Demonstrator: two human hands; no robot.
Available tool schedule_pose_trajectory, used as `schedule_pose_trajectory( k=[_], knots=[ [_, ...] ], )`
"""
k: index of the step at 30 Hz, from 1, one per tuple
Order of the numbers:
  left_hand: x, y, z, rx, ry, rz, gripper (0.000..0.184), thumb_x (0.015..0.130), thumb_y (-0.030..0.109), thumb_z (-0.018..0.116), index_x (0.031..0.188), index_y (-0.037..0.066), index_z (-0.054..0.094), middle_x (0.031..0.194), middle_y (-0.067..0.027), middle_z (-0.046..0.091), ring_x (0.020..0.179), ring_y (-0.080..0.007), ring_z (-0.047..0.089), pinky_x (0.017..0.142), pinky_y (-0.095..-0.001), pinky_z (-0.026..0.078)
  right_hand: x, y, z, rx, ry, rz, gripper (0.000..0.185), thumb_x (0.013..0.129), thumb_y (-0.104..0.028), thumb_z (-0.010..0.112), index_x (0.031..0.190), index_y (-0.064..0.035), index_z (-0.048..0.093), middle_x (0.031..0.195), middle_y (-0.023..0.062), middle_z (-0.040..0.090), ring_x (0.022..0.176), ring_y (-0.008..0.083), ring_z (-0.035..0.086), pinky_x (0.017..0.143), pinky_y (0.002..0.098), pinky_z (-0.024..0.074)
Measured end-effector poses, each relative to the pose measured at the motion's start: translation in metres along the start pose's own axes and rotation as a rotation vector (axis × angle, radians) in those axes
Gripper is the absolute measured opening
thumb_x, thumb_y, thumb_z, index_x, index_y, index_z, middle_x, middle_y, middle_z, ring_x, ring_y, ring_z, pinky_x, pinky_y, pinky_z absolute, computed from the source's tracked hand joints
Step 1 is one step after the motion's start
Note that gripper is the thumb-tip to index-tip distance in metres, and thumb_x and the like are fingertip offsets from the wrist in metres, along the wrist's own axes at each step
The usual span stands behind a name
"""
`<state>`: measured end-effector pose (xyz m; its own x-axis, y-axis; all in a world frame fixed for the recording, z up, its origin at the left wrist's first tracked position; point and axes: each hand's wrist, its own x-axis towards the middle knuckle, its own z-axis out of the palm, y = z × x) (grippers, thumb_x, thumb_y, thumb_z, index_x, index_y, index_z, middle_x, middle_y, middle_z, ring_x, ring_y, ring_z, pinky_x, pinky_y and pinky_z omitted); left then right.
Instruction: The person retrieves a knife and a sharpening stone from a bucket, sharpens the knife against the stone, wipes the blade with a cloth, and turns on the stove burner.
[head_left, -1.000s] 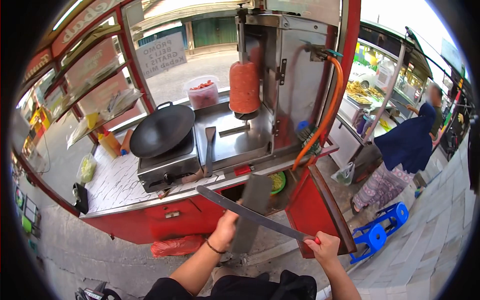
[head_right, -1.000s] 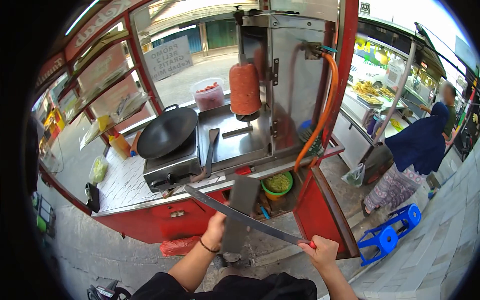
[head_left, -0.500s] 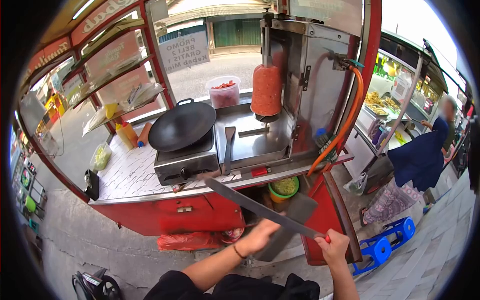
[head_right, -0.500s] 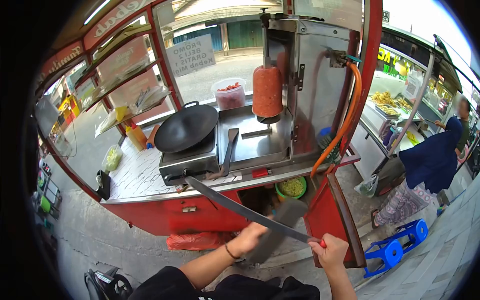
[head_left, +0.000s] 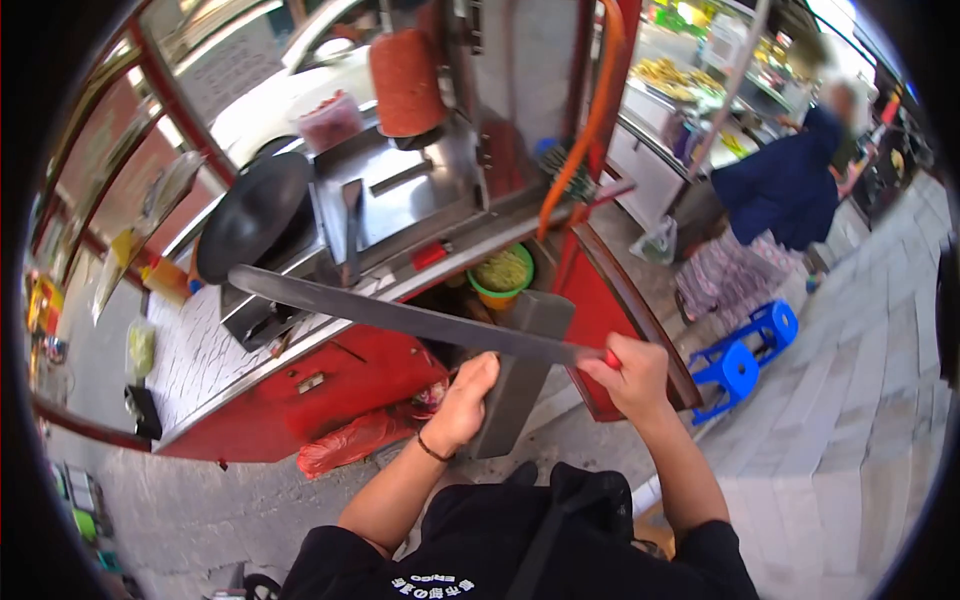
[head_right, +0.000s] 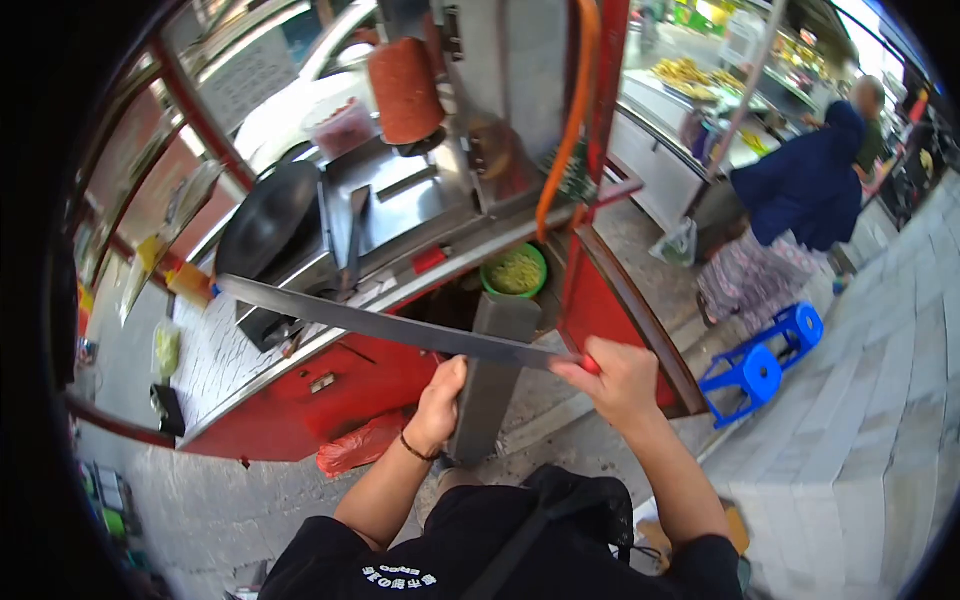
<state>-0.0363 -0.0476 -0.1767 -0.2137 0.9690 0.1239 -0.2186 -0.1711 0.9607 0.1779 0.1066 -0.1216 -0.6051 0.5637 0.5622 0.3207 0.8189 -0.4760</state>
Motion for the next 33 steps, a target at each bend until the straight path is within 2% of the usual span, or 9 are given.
schedule_pose_trajectory(
  k=[11,15,16,21,24,26,28,30,33],
  knots=[
    [0.002,0.042,-0.046,-0.635,0.091,-0.065,0.06,0.1,0.053,0.047,0.113,-0.004,0.059,0.108,-0.0172,0.065,0.083,-0.0241,0.065,0.069,-0.0355,0.054,-0.069,0.043,0.002,-0.017,-0.041,0.128,0.058,0.08,-0.05,0.078,0.058,-0.0092,0.043,0.052,0.0103,0.046,0.045,0.0306,0.051,0.044,0.0398,0.0383],
    [0.004,-0.005,0.012,0.093,0.107,0.019,0.061,0.101,0.049,0.049,0.128,-0.005,0.056,0.123,-0.0127,0.063,0.105,-0.0175,0.061,0.093,-0.0309,0.048,0.001,-0.003,-0.008,0.024,0.06,0.004,0.053,0.078,-0.041,0.081,0.061,-0.0056,0.046,0.054,0.0134,0.044,0.046,0.0321,0.046,0.046,0.039,0.0356],
    [0.007,-0.002,0.028,-0.062,0.01,-0.044,0.06,0.102,0.048,0.049,0.13,-0.005,0.054,0.126,-0.0105,0.062,0.115,-0.0152,0.056,0.104,-0.0282,0.04,0.017,-0.015,-0.01,0.069,0.147,-0.02,0.053,0.079,-0.04,0.081,0.061,-0.0059,0.045,0.054,0.0136,0.044,0.046,0.0317,0.045,0.046,0.0386,0.0352],
    [0.011,0.016,0.004,-0.425,0.298,-0.122,0.066,0.102,0.06,0.038,0.115,-0.002,0.057,0.092,-0.016,0.063,0.066,-0.0213,0.058,0.06,-0.0337,0.05,-0.016,0.017,-0.006,-0.001,0.022,0.069,0.057,0.078,-0.051,0.08,0.059,-0.0084,0.046,0.053,0.0101,0.048,0.046,0.0284,0.051,0.044,0.0374,0.0376],
    [0.012,0.044,-0.041,-0.715,-0.062,0.045,0.066,0.102,0.059,0.039,0.12,-0.002,0.056,0.092,-0.0166,0.066,0.076,-0.025,0.067,0.071,-0.0382,0.057,-0.054,0.042,0.002,0.01,-0.029,0.114,0.059,0.078,-0.051,0.08,0.057,-0.0086,0.045,0.052,0.0108,0.047,0.045,0.0292,0.051,0.043,0.0378,0.0376],
    [0.013,0.036,-0.04,-0.616,-0.032,0.11,0.066,0.102,0.059,0.038,0.119,-0.002,0.057,0.092,-0.0172,0.067,0.072,-0.0237,0.066,0.067,-0.037,0.056,-0.064,0.047,0.003,0.009,0.012,0.134,0.06,0.078,-0.051,0.08,0.055,-0.0089,0.044,0.051,0.0109,0.045,0.044,0.0297,0.051,0.043,0.0383,0.0374],
    [0.006,0.02,-0.015,-0.328,0.074,-0.106,0.065,0.104,0.054,0.039,0.124,-0.004,0.057,0.106,-0.0166,0.068,0.09,-0.0221,0.067,0.082,-0.0354,0.055,-0.032,0.029,-0.002,-0.032,0.038,0.071,0.056,0.079,-0.049,0.08,0.058,-0.0087,0.046,0.051,0.0104,0.046,0.046,0.0299,0.052,0.043,0.0385,0.0376],
    [0.006,-0.008,0.017,0.13,0.006,0.057,0.062,0.105,0.044,0.046,0.143,-0.006,0.048,0.137,-0.0109,0.058,0.129,-0.0194,0.05,0.111,-0.0326,0.035,0.011,-0.001,-0.009,0.024,0.133,0.024,0.055,0.079,-0.048,0.08,0.06,-0.0084,0.047,0.052,0.0103,0.047,0.046,0.0298,0.051,0.044,0.0384,0.0373],
    [0.009,-0.004,0.032,-0.059,-0.05,-0.042,0.066,0.105,0.046,0.047,0.145,-0.006,0.045,0.136,-0.01,0.059,0.124,-0.0179,0.053,0.107,-0.0303,0.038,0.016,-0.002,-0.006,0.089,0.197,0.039,0.055,0.08,-0.049,0.08,0.061,-0.0082,0.047,0.052,0.0106,0.047,0.046,0.0295,0.05,0.043,0.038,0.037]
  ],
)
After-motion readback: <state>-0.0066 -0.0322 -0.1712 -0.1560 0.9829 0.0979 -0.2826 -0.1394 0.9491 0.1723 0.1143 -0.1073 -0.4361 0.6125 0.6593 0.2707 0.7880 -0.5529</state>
